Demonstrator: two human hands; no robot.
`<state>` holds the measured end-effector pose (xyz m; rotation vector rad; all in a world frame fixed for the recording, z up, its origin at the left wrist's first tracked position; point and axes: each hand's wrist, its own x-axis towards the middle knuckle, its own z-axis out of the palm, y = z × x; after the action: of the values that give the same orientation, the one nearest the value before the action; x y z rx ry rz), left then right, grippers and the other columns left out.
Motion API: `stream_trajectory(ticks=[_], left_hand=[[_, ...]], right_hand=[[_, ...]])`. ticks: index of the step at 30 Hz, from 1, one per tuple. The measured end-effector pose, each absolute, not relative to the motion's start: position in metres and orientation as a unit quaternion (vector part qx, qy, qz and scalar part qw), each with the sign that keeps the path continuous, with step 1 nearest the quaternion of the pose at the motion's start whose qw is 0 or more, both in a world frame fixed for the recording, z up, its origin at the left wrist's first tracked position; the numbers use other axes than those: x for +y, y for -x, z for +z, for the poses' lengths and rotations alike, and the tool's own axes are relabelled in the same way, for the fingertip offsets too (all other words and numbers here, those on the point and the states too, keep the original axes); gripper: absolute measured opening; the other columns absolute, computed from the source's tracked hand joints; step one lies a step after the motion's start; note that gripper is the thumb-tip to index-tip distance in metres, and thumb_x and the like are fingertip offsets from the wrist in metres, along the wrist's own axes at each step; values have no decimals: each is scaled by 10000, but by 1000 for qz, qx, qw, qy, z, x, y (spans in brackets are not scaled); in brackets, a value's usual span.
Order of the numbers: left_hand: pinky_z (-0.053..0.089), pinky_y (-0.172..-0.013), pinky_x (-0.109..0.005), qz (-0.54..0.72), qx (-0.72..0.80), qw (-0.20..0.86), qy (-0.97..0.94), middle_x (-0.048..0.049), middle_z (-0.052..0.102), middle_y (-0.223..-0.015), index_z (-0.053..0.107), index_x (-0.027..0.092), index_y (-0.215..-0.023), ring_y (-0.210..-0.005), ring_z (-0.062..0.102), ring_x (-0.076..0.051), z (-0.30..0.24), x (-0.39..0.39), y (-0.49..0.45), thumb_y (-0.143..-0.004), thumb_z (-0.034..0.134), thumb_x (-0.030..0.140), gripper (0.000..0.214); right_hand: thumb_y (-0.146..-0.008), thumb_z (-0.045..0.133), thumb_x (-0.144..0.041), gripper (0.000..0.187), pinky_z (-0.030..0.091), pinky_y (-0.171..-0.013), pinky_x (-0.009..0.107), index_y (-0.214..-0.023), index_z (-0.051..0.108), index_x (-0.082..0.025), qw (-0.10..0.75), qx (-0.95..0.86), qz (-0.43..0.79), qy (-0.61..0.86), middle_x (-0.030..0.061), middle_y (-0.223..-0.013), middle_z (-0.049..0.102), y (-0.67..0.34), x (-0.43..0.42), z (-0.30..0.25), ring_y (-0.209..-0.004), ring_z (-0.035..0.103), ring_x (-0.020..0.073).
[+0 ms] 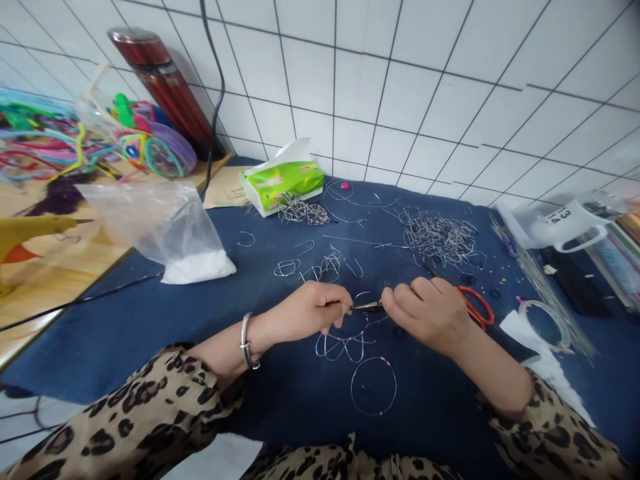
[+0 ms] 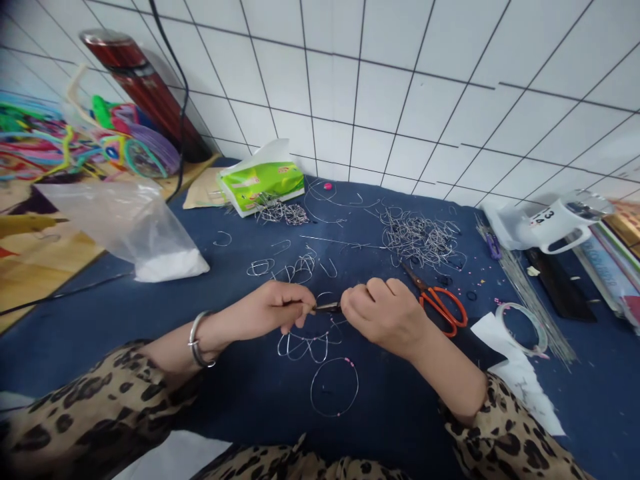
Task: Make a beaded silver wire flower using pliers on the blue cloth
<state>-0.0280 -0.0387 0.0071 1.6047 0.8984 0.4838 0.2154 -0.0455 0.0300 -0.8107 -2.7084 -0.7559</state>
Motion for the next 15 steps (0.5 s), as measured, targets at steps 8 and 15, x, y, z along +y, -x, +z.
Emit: stream_trajectory(ticks=[8, 15], left_hand=[[430, -564, -215, 261, 382, 587, -664, -15, 641, -745, 640, 180, -879, -553, 558, -93, 1, -37, 26, -855, 464, 238, 187], [414, -545, -213, 249, 375, 593, -668, -11, 632, -740, 630, 179, -877, -532, 524, -83, 4, -38, 25, -860, 451, 219, 183]], right_hand=[[-873, 469, -206, 127, 218, -591, 326, -931, 581, -223, 104, -896, -262, 343, 2, -694, 498, -217, -43, 26, -667, 338, 141], [-871, 478, -224, 144, 239, -611, 328, -976, 577, -225, 92, -899, -265, 336, 7, -742, 523, -219, -42, 24, -696, 360, 148]])
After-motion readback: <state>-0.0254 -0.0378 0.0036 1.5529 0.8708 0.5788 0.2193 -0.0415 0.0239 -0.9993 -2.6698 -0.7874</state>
